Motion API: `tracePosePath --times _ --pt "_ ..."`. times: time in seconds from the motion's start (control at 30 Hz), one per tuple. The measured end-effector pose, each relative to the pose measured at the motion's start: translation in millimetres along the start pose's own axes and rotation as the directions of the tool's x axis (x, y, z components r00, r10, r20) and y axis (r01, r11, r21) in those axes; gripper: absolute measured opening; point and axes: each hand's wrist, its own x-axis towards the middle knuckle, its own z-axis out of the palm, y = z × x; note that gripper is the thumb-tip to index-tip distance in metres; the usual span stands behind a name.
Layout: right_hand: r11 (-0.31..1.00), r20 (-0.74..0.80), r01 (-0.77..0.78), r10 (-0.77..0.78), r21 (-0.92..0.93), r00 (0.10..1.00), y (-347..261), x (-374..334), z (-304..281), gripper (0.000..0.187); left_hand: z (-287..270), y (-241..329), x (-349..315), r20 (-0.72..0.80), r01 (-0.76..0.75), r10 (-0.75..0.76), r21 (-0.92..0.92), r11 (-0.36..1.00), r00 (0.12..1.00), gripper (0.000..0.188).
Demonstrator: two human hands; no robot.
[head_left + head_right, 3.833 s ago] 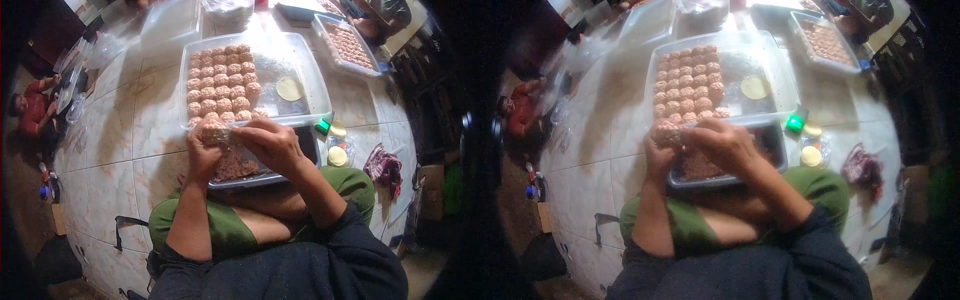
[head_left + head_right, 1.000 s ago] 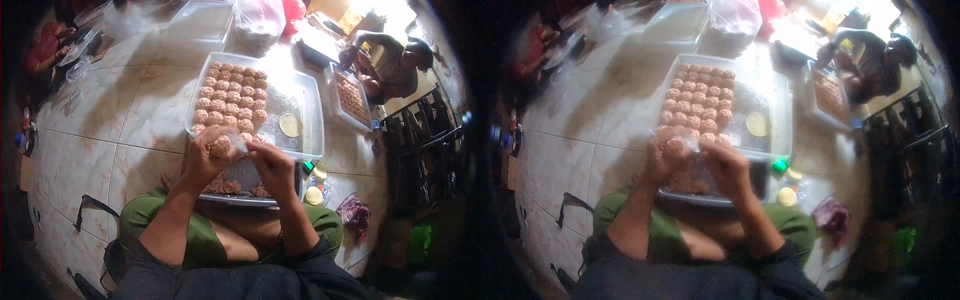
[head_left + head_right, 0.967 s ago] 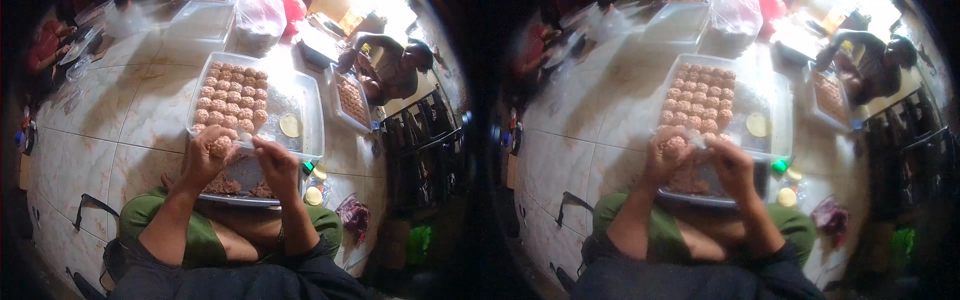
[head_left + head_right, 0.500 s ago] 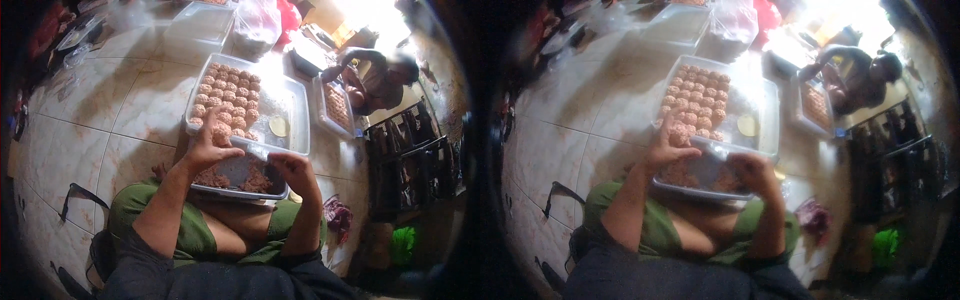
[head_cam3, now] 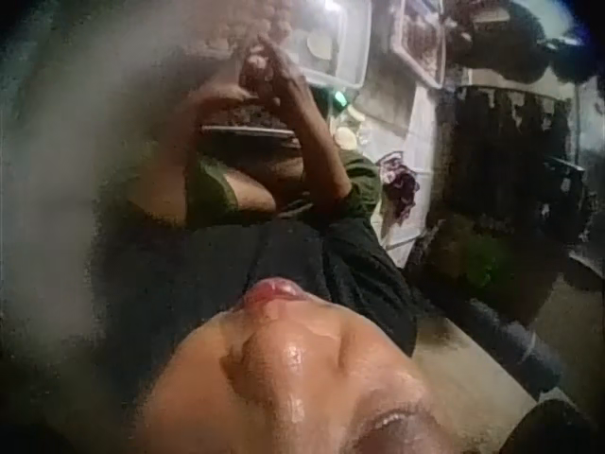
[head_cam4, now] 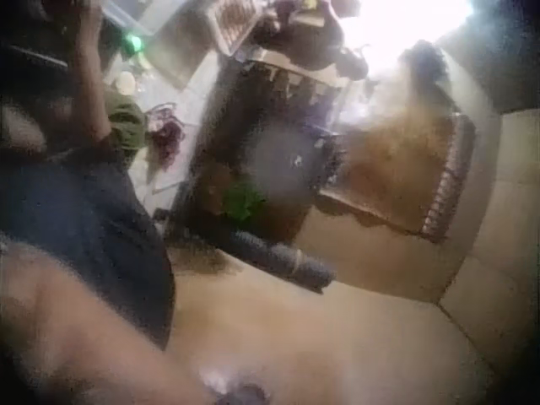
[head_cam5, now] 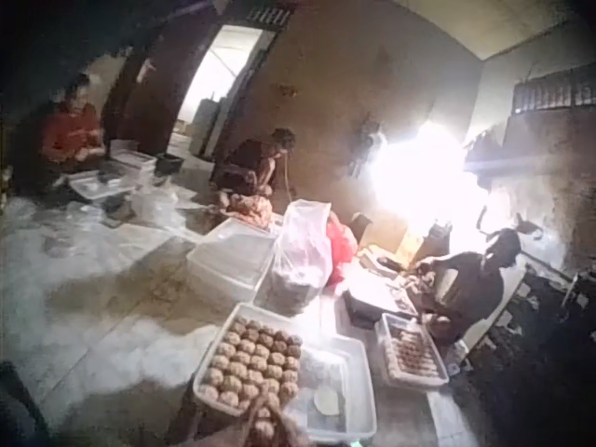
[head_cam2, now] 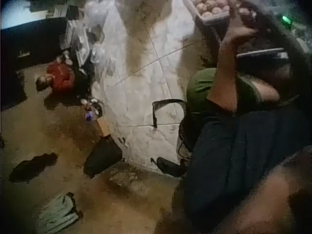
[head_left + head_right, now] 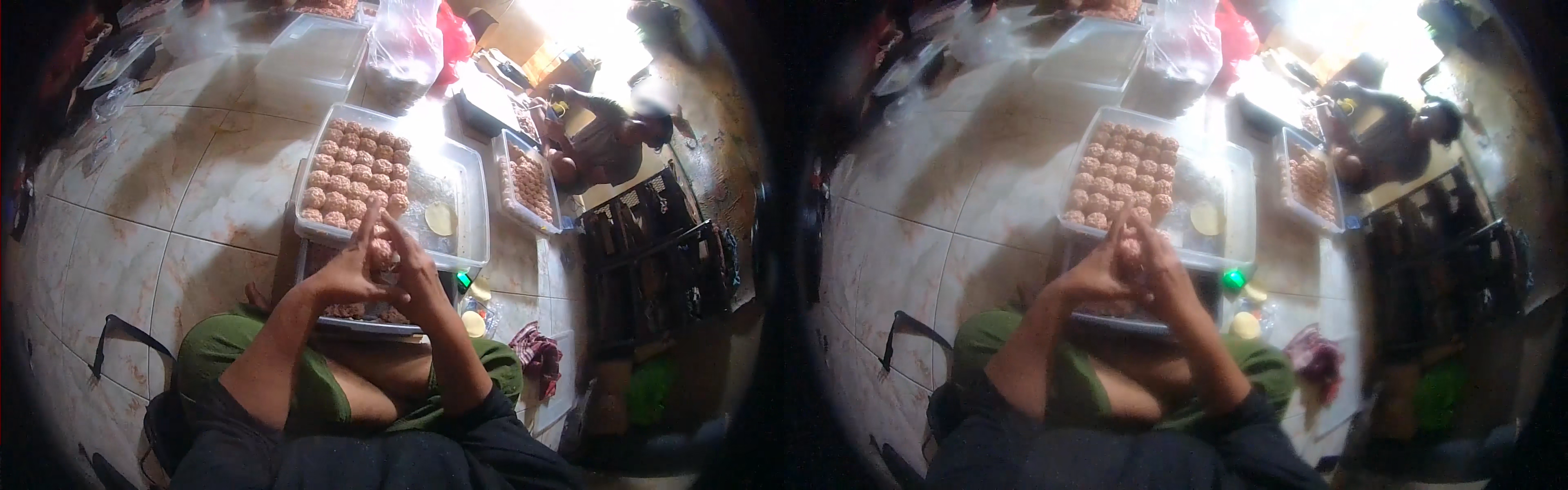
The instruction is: The person prepares meatballs by placing a portion of meat into a circular wrapper and shaping it with a fork before placing it into a plastic tray.
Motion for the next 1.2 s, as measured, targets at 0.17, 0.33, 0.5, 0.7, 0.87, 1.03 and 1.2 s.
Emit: tracePosePath --times 0.17,0.33,0.5,0.7,0.87,1.03,1.2 --pt "0.977 -0.020 -0.172 0.175 0.122 0.984 6.3 -2.2 -13.2 0.075 -2.4 1.5 0.7 -0.043 -0.124 0.177 0.553 0.824 0.983 0.135" --pt "0.979 -0.041 -0.189 0.192 0.074 0.980 87.7 30.1 -47.5 0.078 -29.6 21.2 -5.6 -0.442 0.009 0.176 0.386 0.922 0.879 0.097" --pt "0.954 0.096 -0.238 0.258 -0.181 0.961 125.8 53.8 -39.7 0.075 -42.6 6.4 2.1 -0.513 -0.197 0.400 0.405 0.893 0.759 0.076" --pt "0.971 0.216 -0.236 0.224 0.035 0.951 142.7 49.8 -29.0 0.083 -38.8 11.1 -0.3 -0.511 -0.170 0.389 0.423 0.890 0.766 0.075" --pt "0.896 0.178 -0.440 0.424 0.059 0.888 135.9 47.2 -30.2 0.085 -37.2 14.2 -2.2 -0.532 -0.130 0.367 0.430 0.894 0.763 0.075" --pt "0.873 0.153 -0.483 0.487 -0.063 0.860 114.9 53.6 -33.7 0.081 -39.5 5.5 2.3 -0.484 -0.192 0.400 0.424 0.885 0.778 0.074" --pt "0.931 -0.068 -0.357 0.362 0.076 0.930 84.5 32.4 -53.4 0.059 -32.4 19.5 -1.1 -0.493 -0.174 0.372 0.402 0.899 0.786 0.071"
